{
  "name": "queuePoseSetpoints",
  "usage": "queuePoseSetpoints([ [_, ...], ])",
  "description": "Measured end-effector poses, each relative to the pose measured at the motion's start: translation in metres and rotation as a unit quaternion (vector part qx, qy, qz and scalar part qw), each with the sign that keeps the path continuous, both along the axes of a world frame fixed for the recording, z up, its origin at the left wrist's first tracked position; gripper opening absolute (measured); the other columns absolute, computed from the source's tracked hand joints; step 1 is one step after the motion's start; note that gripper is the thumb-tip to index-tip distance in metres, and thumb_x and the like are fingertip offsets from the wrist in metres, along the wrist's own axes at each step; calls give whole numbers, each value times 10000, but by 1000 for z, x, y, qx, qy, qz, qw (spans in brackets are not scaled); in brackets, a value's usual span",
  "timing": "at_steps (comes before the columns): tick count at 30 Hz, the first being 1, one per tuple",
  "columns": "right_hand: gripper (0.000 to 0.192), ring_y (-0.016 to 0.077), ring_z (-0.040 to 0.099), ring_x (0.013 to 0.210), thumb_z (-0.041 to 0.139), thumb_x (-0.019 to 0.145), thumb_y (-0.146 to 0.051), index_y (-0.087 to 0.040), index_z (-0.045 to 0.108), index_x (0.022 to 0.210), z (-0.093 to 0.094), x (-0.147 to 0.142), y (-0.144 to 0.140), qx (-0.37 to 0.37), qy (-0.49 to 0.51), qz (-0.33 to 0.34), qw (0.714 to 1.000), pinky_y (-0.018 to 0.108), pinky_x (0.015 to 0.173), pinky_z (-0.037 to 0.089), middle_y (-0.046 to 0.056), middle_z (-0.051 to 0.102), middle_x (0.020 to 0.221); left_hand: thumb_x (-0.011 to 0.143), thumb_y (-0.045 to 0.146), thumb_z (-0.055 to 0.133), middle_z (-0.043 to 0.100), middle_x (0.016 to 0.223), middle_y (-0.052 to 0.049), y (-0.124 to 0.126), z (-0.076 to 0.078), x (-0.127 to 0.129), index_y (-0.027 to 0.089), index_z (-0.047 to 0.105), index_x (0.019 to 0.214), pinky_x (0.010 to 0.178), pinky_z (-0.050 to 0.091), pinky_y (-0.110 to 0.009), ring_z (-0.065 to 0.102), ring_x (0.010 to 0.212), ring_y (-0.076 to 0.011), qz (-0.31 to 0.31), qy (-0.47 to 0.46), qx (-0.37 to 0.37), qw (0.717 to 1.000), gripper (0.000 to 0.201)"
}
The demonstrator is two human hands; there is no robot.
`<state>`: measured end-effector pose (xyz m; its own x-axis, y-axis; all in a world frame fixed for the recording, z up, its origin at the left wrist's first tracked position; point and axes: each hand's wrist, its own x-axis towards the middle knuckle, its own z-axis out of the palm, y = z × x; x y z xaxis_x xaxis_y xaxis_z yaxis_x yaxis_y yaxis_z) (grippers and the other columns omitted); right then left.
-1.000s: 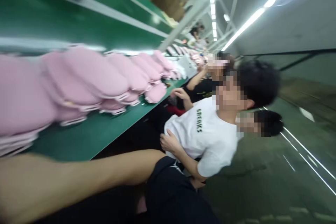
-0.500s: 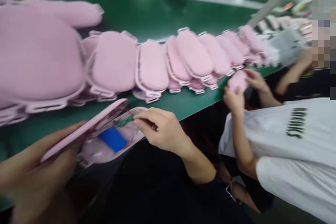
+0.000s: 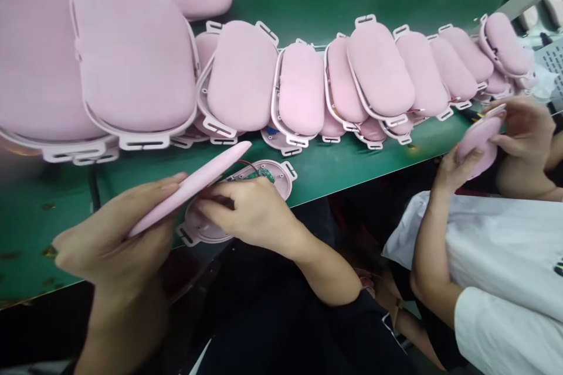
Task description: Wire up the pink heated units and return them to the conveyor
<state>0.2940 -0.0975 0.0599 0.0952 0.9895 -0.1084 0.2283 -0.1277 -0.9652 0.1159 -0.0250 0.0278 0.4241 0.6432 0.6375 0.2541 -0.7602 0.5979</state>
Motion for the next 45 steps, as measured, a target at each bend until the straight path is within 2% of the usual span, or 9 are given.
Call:
queuePoseSetpoints([
  [3, 138, 97, 653, 707, 703, 985, -215, -176, 781, 878, 1, 16, -9, 72, -88, -4, 993, 226, 710, 523, -23, 729, 768, 851, -65, 786, 782, 1272, -55, 0, -2, 2, 260, 734, 1368, 1004, 646, -358, 773, 1137, -222, -30, -7, 29, 999, 613],
  [6, 165, 155, 666, 863, 641, 1020, -205, -178, 783, 939, -1, 45, -19, 158, -265, 14, 951, 295, 822, 552, 43, 754, 934, 858, -82, 752, 776, 1278, -93, -1, -9, 4, 212, 739, 1358, 1008, 645, -411, 762, 1165, -258, -40, -9, 51, 998, 581],
  [9, 181, 174, 645, 903, 602, 1038, -170, -189, 779, 1009, -8, 73, -23, 175, -360, 59, 914, 322, 849, 547, 56, 755, 995, 853, -103, 731, 784, 1250, -96, -1, -18, 5, 203, 746, 1345, 1001, 645, -432, 756, 1172, -273, -43, -9, 59, 997, 580],
  [13, 180, 161, 650, 891, 602, 1061, -184, -197, 773, 1007, -19, 89, -15, 186, -361, 100, 908, 308, 836, 535, 34, 753, 980, 806, -168, 708, 795, 1213, -102, -2, -22, 10, 191, 753, 1329, 983, 650, -440, 763, 1150, -284, -40, 4, 60, 997, 636],
  [21, 296, 148, 605, 892, 528, 1088, -150, -221, 790, 971, -27, 84, -5, 171, -355, 122, 911, 297, 824, 489, 16, 717, 981, 756, -223, 691, 762, 1318, -49, 8, -22, 11, 245, 735, 1351, 932, 665, -475, 764, 1151, -295, -63, 4, 60, 996, 758],
  [30, 266, 159, 605, 909, 584, 1038, -94, -213, 805, 949, -20, 82, 0, 127, -349, 139, 918, 290, 807, 478, 20, 725, 986, 820, -165, 695, 769, 1286, -71, 7, -16, 10, 249, 718, 1385, 946, 640, -497, 752, 1156, -309, -57, 31, 23, 998, 701],
  [36, 270, 168, 591, 912, 565, 1027, -75, -216, 784, 955, -18, 73, -4, 122, -413, 114, 895, 309, 796, 464, 31, 731, 1063, 881, -111, 644, 759, 1314, -52, 10, -19, 6, 280, 696, 1412, 962, 633, -474, 746, 1181, -285, -76, 36, 30, 996, 662],
  [40, 306, 163, 586, 863, 514, 1018, -36, -211, 765, 996, -28, 70, -13, 183, -451, 84, 869, 309, 792, 490, 32, 752, 1011, 876, -115, 639, 766, 1299, -57, 10, -23, 5, 247, 732, 1348, 1001, 617, -446, 738, 1200, -276, -72, 39, 20, 996, 601],
  [45, 151, 203, 674, 960, 627, 998, -194, -169, 759, 1069, -32, 65, -29, 263, -476, 72, 836, 352, 831, 583, 75, 791, 1046, 948, -43, 590, 768, 1287, -50, 11, -23, 4, 282, 668, 1440, 1032, 590, -422, 724, 1212, -257, -99, 54, 31, 993, 595],
])
